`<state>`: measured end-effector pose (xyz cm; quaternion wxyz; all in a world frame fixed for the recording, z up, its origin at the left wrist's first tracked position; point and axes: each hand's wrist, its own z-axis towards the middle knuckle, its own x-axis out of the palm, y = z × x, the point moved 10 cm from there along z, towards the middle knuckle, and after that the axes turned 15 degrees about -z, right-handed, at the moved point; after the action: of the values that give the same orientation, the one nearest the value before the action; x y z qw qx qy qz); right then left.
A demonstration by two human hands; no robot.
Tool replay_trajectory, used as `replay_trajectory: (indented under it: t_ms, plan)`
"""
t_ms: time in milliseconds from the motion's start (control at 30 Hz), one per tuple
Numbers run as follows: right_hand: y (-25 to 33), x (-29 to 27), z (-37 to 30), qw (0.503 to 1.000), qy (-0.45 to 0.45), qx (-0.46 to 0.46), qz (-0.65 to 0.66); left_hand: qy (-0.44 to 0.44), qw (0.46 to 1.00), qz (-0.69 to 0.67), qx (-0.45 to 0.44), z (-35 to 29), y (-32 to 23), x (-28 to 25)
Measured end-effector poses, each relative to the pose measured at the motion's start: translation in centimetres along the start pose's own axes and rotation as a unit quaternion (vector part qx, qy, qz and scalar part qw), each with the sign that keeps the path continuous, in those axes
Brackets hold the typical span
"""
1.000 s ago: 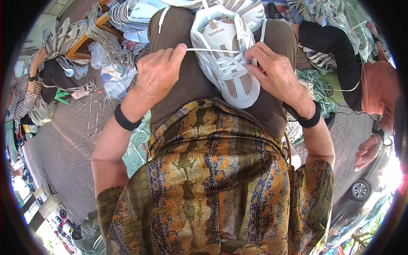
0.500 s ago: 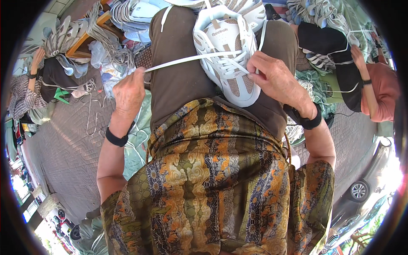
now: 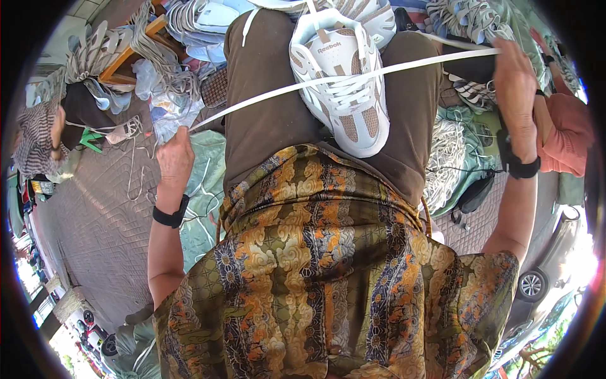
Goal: The person threads white shoelaces through the eyelets of a white Reebok sneaker held on their lap. They repeatedly pull the laces through, adjust tension, and tie knots to secure the lacing pattern.
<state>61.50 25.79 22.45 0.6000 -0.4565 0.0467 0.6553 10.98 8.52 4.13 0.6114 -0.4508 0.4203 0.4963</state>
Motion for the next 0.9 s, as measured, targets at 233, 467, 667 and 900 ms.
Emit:
replay_trajectory:
  t_ms: [233,467,667,900]
  plan:
    - [-13.1,2.1,-6.1,0.983,0.130,0.107,-0.071,0.050,0.995,0.008,-0.089,-3.1,7.2,3.1]
    - [-30.8,4.2,-19.3,0.921,0.273,0.207,-0.187,0.064,0.979,0.005,-0.196,-6.4,14.6,3.7]
    - [-40.1,1.6,-29.5,0.907,0.241,0.291,-0.187,0.051,0.966,-0.011,-0.255,-9.8,18.7,3.6]
    - [-36.6,0.2,-33.1,0.866,0.190,0.461,0.044,0.062,0.954,0.005,-0.292,-14.2,22.3,4.5]
